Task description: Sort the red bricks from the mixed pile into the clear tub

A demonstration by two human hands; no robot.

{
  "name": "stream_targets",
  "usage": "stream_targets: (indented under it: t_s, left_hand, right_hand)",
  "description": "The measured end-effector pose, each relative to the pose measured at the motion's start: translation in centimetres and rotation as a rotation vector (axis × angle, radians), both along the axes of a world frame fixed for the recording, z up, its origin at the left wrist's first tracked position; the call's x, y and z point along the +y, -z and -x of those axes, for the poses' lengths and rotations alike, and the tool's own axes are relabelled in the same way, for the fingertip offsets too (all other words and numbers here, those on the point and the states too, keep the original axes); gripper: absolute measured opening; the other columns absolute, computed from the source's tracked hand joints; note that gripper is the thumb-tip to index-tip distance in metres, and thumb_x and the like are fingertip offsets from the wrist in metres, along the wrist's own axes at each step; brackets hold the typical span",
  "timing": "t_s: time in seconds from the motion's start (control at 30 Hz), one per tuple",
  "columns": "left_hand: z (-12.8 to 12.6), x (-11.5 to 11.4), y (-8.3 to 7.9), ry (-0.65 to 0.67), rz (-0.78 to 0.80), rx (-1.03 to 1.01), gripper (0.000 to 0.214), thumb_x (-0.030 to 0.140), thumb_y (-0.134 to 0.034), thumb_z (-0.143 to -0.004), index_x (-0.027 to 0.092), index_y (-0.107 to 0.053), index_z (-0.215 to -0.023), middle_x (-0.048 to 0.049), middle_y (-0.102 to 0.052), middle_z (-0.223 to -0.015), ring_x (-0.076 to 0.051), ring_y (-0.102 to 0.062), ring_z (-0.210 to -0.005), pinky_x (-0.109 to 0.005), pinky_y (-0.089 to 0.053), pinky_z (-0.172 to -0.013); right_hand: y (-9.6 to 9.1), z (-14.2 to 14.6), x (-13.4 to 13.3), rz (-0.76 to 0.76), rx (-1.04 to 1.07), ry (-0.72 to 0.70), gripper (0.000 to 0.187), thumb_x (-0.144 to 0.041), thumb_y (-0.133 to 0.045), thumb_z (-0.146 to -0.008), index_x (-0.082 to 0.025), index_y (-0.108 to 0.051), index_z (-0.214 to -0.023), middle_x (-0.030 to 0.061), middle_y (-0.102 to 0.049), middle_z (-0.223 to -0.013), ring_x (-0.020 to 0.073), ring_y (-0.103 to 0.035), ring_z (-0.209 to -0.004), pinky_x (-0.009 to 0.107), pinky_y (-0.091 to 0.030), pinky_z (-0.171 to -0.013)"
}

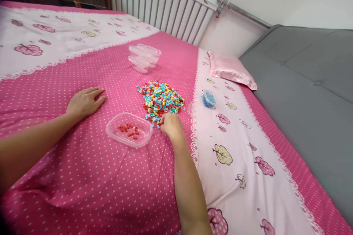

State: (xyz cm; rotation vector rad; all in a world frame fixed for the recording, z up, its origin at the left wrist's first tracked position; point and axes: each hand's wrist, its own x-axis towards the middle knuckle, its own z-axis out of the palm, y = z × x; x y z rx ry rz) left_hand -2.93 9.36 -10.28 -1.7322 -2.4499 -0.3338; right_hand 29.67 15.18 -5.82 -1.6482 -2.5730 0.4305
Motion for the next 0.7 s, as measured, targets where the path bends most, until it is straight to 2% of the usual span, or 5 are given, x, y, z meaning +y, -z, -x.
stream_targets:
  t_s: [0.23, 0.47, 0.7]
  left_hand:
    - [-0.29, -0.17, -0.42, 0.000, 0.013, -0.016, 0.063, 0.048, -0.025, -0.089, 0.010, -0.047, -0.134, -0.0150, -0.046, -0.140, -0.027, -0.038, -0.132, -0.038, -0.025, -0.110]
    - [-0.39, -0.20, -0.46, 0.002, 0.004, -0.016, 0.061, 0.046, -0.027, -0.090, 0.010, -0.048, -0.134, -0.0159, -0.046, -0.140, -0.027, -0.038, -0.132, -0.039, -0.024, -0.110]
    - [-0.29, -0.20, -0.51, 0.008, 0.016, -0.024, 0.060, 0.046, -0.030, -0.090, 0.009, -0.047, -0.134, -0.0159, -0.045, -0.141, -0.028, -0.038, -0.132, -0.040, -0.025, -0.110]
  right_hand:
    - [0.35, -0.03, 0.21, -0.005, 0.047, -0.013, 0.017, -0.018, -0.070, -0.067, -0.023, -0.072, -0.084, 0.0015, -0.071, -0.081, 0.0147, -0.063, -0.075, 0.022, -0.042, -0.063]
    - [0.19, 0.13, 0.18, 0.014, 0.047, -0.016, 0.013, -0.014, -0.066, -0.070, -0.022, -0.073, -0.077, 0.0016, -0.072, -0.078, 0.0142, -0.064, -0.075, 0.021, -0.043, -0.065]
    - [-0.05, -0.35, 0.41, -0.014, 0.173, -0.013, 0.007, -0.017, -0.067, -0.070, -0.020, -0.070, -0.076, 0.0009, -0.071, -0.076, 0.0142, -0.063, -0.074, 0.022, -0.043, -0.066]
